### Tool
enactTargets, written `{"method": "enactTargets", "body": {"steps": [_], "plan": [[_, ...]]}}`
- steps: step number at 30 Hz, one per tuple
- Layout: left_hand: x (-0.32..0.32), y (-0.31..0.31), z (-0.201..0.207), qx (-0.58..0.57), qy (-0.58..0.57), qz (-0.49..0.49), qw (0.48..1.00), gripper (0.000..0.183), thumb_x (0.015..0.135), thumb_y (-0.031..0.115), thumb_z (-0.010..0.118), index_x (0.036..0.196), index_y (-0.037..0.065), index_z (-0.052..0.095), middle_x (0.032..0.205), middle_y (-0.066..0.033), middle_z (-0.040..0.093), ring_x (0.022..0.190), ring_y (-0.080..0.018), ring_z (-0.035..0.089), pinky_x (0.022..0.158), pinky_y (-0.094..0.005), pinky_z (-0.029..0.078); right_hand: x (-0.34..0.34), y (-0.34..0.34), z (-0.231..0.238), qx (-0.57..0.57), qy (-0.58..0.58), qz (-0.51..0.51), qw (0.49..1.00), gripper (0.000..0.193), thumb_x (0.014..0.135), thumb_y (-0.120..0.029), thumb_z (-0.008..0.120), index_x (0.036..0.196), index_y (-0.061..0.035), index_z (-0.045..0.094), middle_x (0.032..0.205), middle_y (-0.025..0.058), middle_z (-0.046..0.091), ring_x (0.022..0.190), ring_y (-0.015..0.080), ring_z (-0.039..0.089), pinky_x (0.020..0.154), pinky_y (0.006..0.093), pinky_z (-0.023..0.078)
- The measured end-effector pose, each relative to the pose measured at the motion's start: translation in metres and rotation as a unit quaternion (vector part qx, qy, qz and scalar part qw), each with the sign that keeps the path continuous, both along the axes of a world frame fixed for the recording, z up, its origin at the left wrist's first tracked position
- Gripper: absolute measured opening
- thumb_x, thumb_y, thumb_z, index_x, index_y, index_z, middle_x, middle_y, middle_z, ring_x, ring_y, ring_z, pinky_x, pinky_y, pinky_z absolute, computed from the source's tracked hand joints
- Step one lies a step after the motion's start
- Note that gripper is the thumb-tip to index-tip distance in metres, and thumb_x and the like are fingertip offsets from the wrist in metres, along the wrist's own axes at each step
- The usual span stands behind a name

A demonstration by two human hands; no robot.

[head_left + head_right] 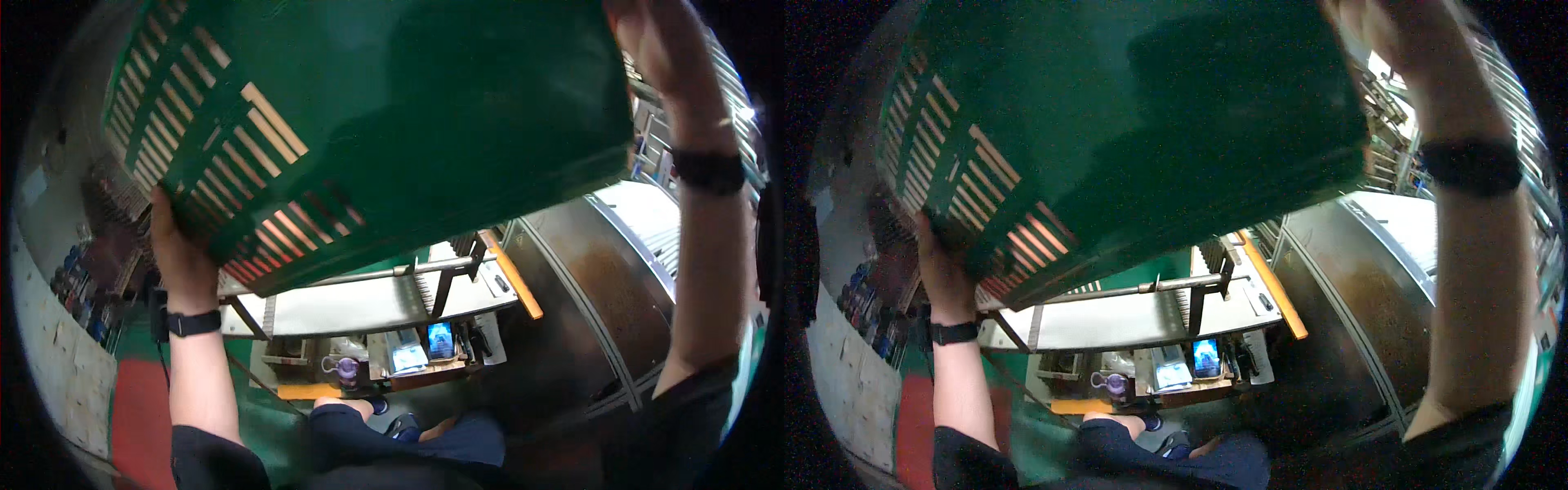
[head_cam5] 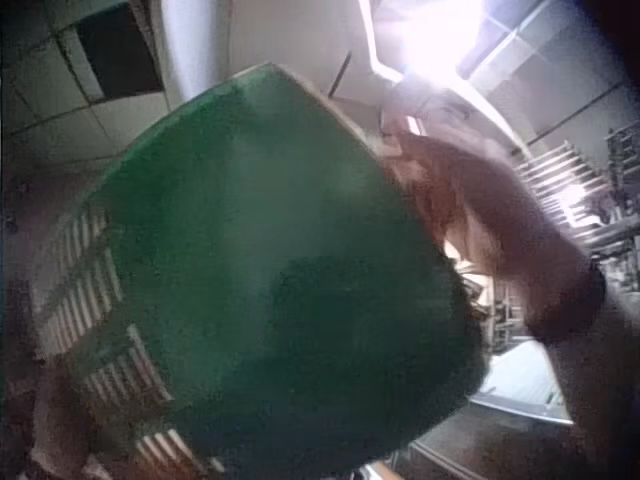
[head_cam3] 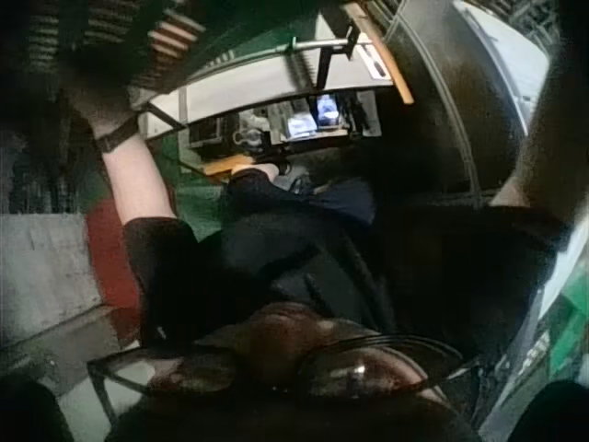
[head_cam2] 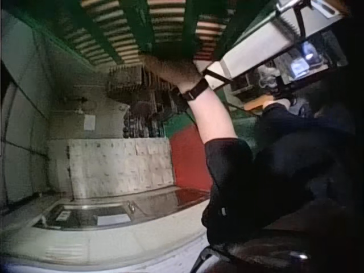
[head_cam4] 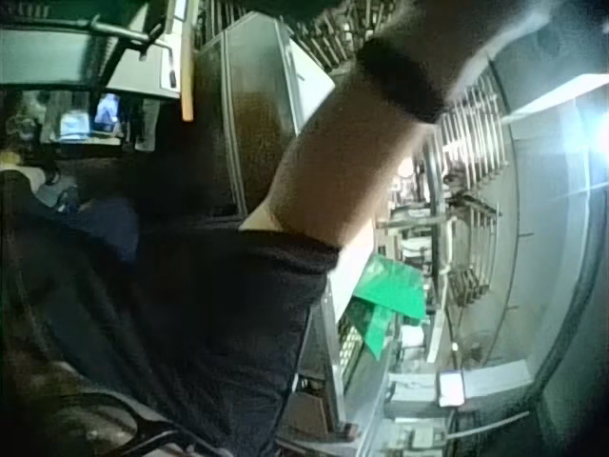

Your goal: Manually loading green circuit boards into a holding rack and feeding them onto a conveyor machine.

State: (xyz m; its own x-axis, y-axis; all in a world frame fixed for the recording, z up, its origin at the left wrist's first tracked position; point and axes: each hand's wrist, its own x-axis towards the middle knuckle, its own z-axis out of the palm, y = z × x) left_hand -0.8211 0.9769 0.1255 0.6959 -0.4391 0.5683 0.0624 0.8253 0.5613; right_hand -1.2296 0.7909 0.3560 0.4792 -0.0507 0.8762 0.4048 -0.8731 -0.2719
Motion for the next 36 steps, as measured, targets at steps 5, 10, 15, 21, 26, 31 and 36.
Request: {"method": "enactTargets", "body": {"steps": [5,10,15,21,26,31,36], "plan": [[0.025,0.012,0.004,-0.016,-0.007,0.031,0.999,0.05,0.107,0.042,0.055,0.14,0.004,0.056,0.135,-0.0114,0.065,0.121,-0.0254,0.064,0.104,-0.0433,0.051,-0.012,-0.012,-0.103,0.148,0.115,-0.116,0.975,0.051,0.102,-0.031,0.065,0.139,0.0017,0.054,0.106,0.0033,0.067,0.093,0.0116,0.063,0.082,0.0264,0.053],[0.03,0.002,0.005,0.006,-0.003,-0.037,0.999,0.038,0.108,0.035,0.056,0.129,0.003,0.058,0.121,-0.0109,0.07,0.106,-0.0219,0.071,0.091,-0.0411,0.061,-0.018,-0.021,-0.131,0.168,0.113,-0.095,0.975,0.061,0.094,-0.015,0.077,0.145,0.0026,0.048,0.113,0.0031,0.066,0.094,0.0072,0.062,0.078,0.024,0.054],[0.036,-0.001,0.01,0.013,-0.014,-0.059,0.998,0.033,0.107,0.034,0.057,0.123,0.004,0.06,0.114,-0.0098,0.072,0.099,-0.0205,0.073,0.085,-0.0394,0.063,-0.009,-0.025,-0.115,0.164,0.134,-0.102,0.972,0.059,0.091,-0.016,0.079,0.141,0.0015,0.053,0.113,0.0028,0.069,0.089,0.0073,0.065,0.068,0.0231,0.056],[0.047,-0.001,0.02,0.06,-0.018,-0.001,0.998,0.034,0.107,0.035,0.057,0.124,0.006,0.059,0.118,-0.0109,0.071,0.102,-0.0226,0.073,0.087,-0.0416,0.063,-0.004,-0.033,-0.109,0.17,0.122,-0.117,0.971,0.052,0.092,-0.02,0.079,0.134,0.0013,0.057,0.107,0.0021,0.07,0.079,0.0061,0.066,0.058,0.0202,0.054],[0.042,-0.003,0.023,0.028,-0.042,0.02,0.999,0.028,0.106,0.032,0.06,0.119,0.007,0.061,0.107,-0.0082,0.073,0.09,-0.0181,0.074,0.077,-0.0366,0.064,0.002,-0.041,-0.113,0.128,0.134,-0.157,0.97,0.048,0.092,-0.021,0.079,0.13,0.0016,0.06,0.105,0.0007,0.069,0.088,0.0064,0.064,0.072,0.0215,0.052],[0.056,-0.014,0.037,0.008,-0.097,0.057,0.994,0.029,0.107,0.035,0.057,0.117,0.008,0.061,0.106,-0.0058,0.073,0.085,-0.0137,0.072,0.071,-0.0313,0.062,0.014,-0.05,-0.126,0.136,0.099,-0.186,0.968,0.034,0.094,-0.012,0.076,0.123,0.0008,0.062,0.099,-0.0001,0.068,0.086,0.0062,0.062,0.073,0.0213,0.05],[0.089,-0.015,0.055,0.095,-0.156,0.051,0.982,0.039,0.108,0.038,0.056,0.131,0.006,0.056,0.115,-0.0058,0.07,0.102,-0.0147,0.067,0.089,-0.0347,0.057,0.037,-0.072,-0.143,0.123,0.07,-0.201,0.969,0.025,0.096,-0.008,0.073,0.116,0.0,0.063,0.088,-0.0017,0.064,0.073,0.0062,0.059,0.064,0.0221,0.048]]}}
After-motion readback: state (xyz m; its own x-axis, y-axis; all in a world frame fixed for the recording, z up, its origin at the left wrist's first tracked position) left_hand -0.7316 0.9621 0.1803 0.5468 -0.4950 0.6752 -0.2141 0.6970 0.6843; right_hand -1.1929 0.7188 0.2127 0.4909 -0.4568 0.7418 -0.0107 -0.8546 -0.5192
